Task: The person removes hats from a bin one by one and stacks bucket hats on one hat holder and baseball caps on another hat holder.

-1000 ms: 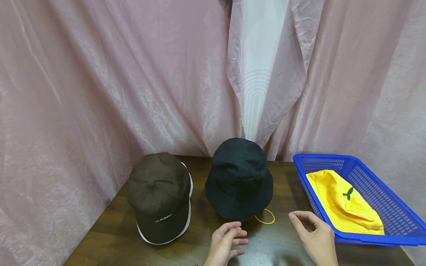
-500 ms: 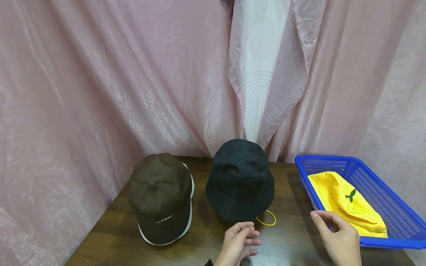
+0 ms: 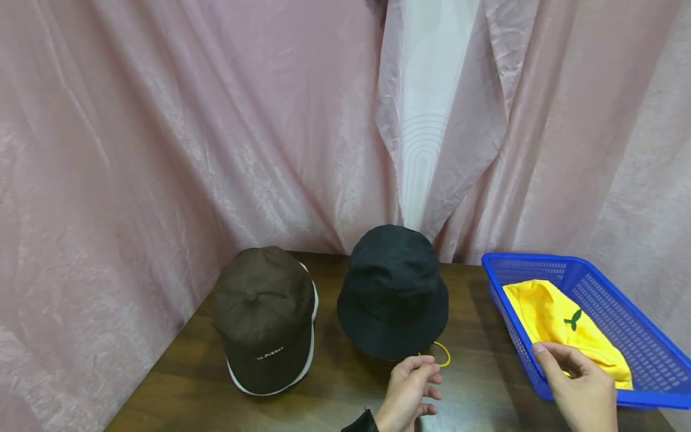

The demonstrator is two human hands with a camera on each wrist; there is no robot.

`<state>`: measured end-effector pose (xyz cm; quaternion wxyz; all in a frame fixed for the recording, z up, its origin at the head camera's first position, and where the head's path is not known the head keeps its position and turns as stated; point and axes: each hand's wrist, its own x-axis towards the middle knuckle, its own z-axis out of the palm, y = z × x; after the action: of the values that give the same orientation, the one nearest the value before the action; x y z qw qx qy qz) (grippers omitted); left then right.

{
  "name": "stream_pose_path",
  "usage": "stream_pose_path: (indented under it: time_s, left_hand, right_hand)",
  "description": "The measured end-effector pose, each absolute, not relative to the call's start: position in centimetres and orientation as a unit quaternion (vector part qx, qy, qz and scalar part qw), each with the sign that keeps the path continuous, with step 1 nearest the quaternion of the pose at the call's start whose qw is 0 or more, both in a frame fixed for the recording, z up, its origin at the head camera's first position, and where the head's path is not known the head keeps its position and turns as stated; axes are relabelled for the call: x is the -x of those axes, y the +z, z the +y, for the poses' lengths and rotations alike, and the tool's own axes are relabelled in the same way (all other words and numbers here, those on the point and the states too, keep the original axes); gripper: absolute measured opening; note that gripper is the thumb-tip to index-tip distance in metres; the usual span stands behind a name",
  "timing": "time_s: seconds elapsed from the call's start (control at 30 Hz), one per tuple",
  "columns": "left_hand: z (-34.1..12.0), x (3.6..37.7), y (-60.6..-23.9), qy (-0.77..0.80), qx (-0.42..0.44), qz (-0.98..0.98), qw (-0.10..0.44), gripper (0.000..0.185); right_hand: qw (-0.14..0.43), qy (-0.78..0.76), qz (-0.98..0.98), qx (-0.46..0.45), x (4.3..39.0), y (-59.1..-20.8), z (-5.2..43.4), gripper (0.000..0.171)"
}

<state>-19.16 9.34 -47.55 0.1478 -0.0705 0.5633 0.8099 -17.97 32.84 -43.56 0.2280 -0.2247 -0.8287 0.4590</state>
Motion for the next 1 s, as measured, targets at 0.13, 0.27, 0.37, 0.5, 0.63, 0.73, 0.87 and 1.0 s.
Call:
stream_pose_path:
  time_s: [0.13,0.27,0.37,0.5,0.63,0.73,0.87,1.0]
  left_hand:
    - [10.3,19.3,-47.5,0.809,0.068,0.564,0.150,0.026]
    - [11.3,19.4,-47.3,0.810,0.065,0.562,0.156,0.024]
    - [12.2,19.5,-47.1,0.808,0.070,0.564,0.157,0.023]
    - [13.4,19.5,-46.9,0.806,0.074,0.567,0.156,0.021]
    - [14.9,19.5,-46.7,0.805,0.077,0.565,0.162,0.020]
    - [16.3,19.4,-46.7,0.804,0.080,0.566,0.163,0.019]
    - [17.9,19.3,-46.7,0.803,0.090,0.570,0.150,0.018]
    - [19.0,19.4,-46.4,0.803,0.096,0.571,0.141,0.019]
  right_hand:
    - [0.209,0.462,-0.824,0.252,17.9,-43.4,34.2,0.043]
    - [0.204,0.455,-0.824,0.269,18.1,-43.2,35.2,0.044]
    - [0.201,0.445,-0.826,0.281,18.3,-43.0,35.9,0.048]
    - [0.199,0.436,-0.824,0.302,18.3,-42.9,36.9,0.053]
    - [0.210,0.429,-0.822,0.312,18.0,-43.0,38.5,0.054]
    - [0.210,0.428,-0.821,0.314,18.0,-43.1,39.6,0.052]
    - [0.200,0.444,-0.813,0.320,18.2,-43.0,40.7,0.050]
    - [0.208,0.460,-0.801,0.321,18.3,-42.9,41.3,0.044]
